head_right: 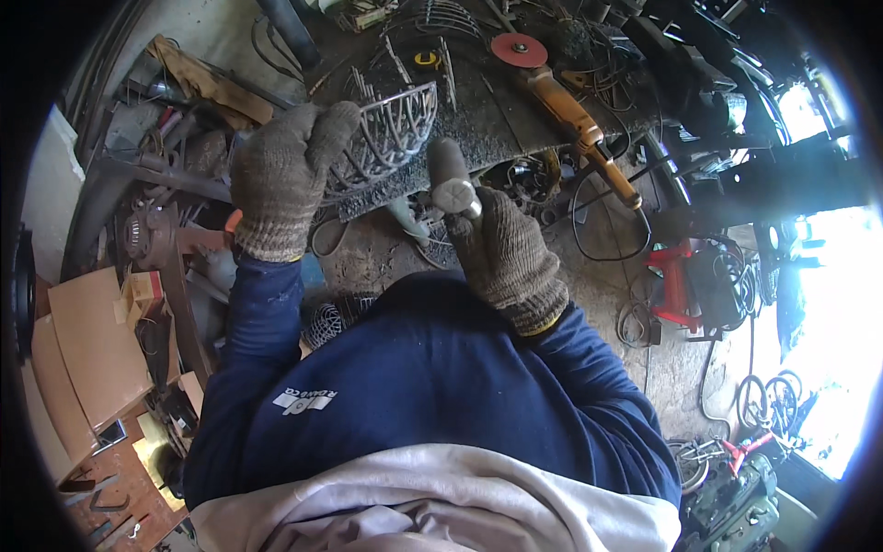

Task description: The person welds a metal cage-like structure using a hand-held welder, then taps the joints with a hammer. They later use an angle grinder on the metal, producing sparks, while wearing gloves.

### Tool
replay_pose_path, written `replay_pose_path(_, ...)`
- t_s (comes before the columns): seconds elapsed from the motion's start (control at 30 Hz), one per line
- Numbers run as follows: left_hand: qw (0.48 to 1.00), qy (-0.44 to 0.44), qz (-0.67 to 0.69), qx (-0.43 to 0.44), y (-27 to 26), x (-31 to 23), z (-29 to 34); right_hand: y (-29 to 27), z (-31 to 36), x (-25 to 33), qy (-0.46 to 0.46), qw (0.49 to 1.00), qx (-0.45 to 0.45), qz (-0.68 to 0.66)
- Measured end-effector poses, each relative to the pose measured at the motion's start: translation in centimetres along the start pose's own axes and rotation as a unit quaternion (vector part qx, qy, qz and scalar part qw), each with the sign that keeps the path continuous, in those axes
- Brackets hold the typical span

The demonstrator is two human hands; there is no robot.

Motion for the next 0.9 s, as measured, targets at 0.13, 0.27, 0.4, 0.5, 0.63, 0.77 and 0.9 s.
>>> replay_pose_path(0.13,0.992,0.019,0.097,-0.075,-0.8,0.7,0.4,0.2,-0.2,0.5,-0.024,0.998,-0.024,-0.052)
replay_pose_path(0.27,0.999,-0.02,0.041,-0.008,0.4,1.1,0.7,-1.0,-0.5,2.8,-0.111,0.988,-0.049,-0.096)
replay_pose_path(0.4,0.999,0.008,0.027,-0.031,0.5,-0.3,0.5,-0.6,0.8,2.2,-0.171,0.975,-0.069,-0.125)
replay_pose_path(0.5,1.0,0.011,0.006,-0.024,0.8,-0.7,0.4,-0.1,-2.2,2.0,-0.01,0.998,0.056,0.037)
replay_pose_path(0.63,0.994,-0.062,-0.05,0.079,0.9,0.2,0.0,-0.9,-2.2,4.1,-0.254,0.948,-0.064,0.179)
replay_pose_path(0.77,0.999,-0.027,-0.017,0.038,0.8,0.8,0.0,-1.6,-1.3,4.9,-0.139,0.99,-0.034,-0.004)
replay_pose_path(0.9,0.999,-0.007,0.035,0.0,1.1,1.1,0.7,-0.1,-0.1,3.1,0.01,0.971,-0.088,-0.221)
Point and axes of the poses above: each hand's wrist, its own z-axis away from the middle knuckle, its own y-axis out of the palm, x = y × z, the point moved 8 cm from there along -z, towards the middle knuckle, and after that the axes turned 13 degrees about -y, right-handed, at the moved point
